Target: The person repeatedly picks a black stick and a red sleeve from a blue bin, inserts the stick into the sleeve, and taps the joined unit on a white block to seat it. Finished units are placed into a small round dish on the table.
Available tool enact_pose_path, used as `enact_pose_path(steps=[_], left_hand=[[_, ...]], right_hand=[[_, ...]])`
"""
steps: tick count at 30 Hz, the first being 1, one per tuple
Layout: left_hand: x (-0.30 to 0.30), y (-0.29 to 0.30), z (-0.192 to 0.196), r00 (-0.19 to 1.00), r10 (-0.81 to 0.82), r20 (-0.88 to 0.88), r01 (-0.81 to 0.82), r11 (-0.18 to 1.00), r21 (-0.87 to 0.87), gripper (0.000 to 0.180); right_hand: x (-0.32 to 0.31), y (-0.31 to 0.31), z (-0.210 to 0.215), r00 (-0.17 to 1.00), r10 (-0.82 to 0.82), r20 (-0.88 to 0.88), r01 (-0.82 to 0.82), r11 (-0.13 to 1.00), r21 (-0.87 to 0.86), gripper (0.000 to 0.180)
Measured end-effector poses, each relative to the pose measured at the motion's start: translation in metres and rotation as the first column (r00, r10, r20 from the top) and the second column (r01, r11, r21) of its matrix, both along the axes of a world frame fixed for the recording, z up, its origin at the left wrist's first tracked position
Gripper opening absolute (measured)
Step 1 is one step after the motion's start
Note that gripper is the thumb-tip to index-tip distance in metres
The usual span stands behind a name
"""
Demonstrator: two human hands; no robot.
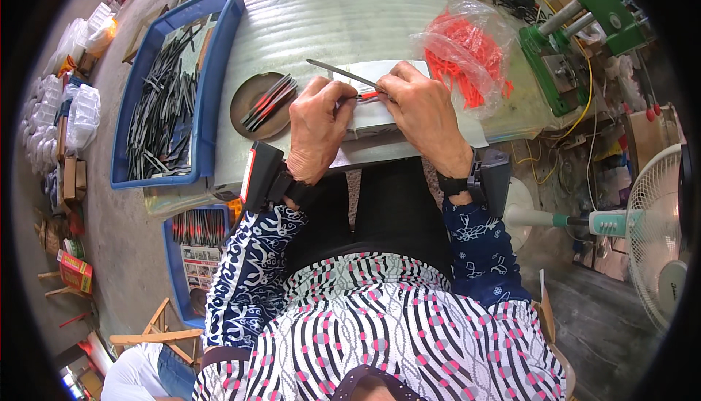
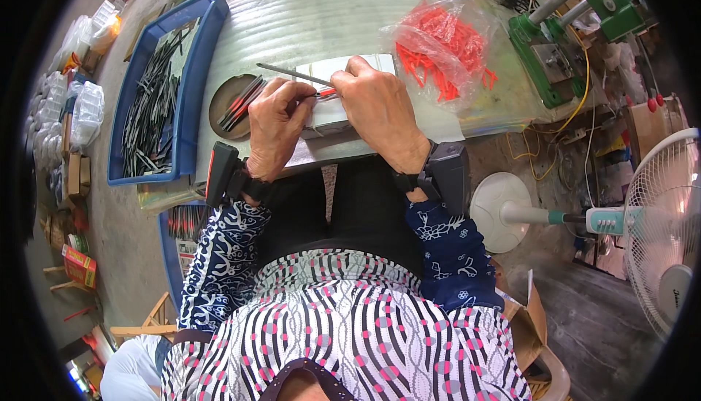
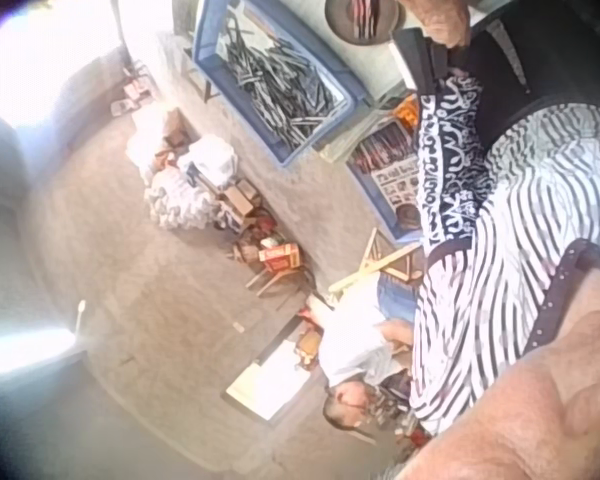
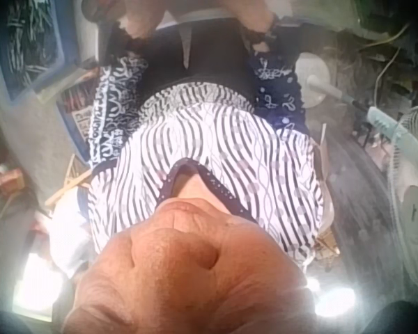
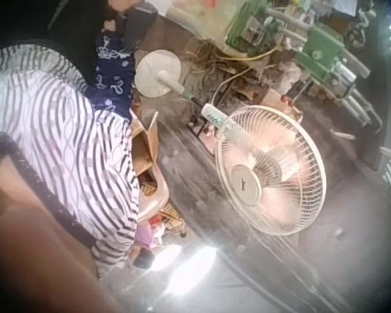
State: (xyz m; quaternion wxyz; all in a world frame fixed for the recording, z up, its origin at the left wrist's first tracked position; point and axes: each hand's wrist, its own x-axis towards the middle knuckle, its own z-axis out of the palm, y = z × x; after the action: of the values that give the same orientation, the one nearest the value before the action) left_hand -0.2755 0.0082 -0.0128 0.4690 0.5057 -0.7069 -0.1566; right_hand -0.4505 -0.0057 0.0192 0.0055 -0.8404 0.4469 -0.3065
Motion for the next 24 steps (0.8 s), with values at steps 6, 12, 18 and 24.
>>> enact_pose_path(steps=[6, 12, 18, 24], left_hand=[[0.000, -0.001, -0.001, 1.000, 0.004, 0.000, -0.004, 1.000, -0.006, 0.010], [-0.001, -0.002, 0.000, 1.000, 0.010, -0.016, -0.010, 1.000, 0.009, 0.009], [-0.001, -0.002, 0.000, 1.000, 0.019, -0.011, -0.019, 0.999, 0.027, 0.009], [-0.001, 0.002, 0.004, 1.000, 0.012, -0.028, -0.011, 0.999, 0.050, 0.009]], right_hand=[[0.004, -0.003, -0.003, 1.000, 0.006, 0.023, -0.005, 1.000, -0.012, 0.005], [0.003, -0.007, -0.004, 1.000, 0.019, 0.020, -0.020, 0.999, 0.030, 0.006], [0.003, -0.008, -0.003, 0.998, 0.035, 0.056, -0.041, 0.992, 0.118, 0.007], [-0.001, 0.004, -0.001, 0.841, -0.082, 0.534, 0.065, 0.997, 0.050, 0.022]])
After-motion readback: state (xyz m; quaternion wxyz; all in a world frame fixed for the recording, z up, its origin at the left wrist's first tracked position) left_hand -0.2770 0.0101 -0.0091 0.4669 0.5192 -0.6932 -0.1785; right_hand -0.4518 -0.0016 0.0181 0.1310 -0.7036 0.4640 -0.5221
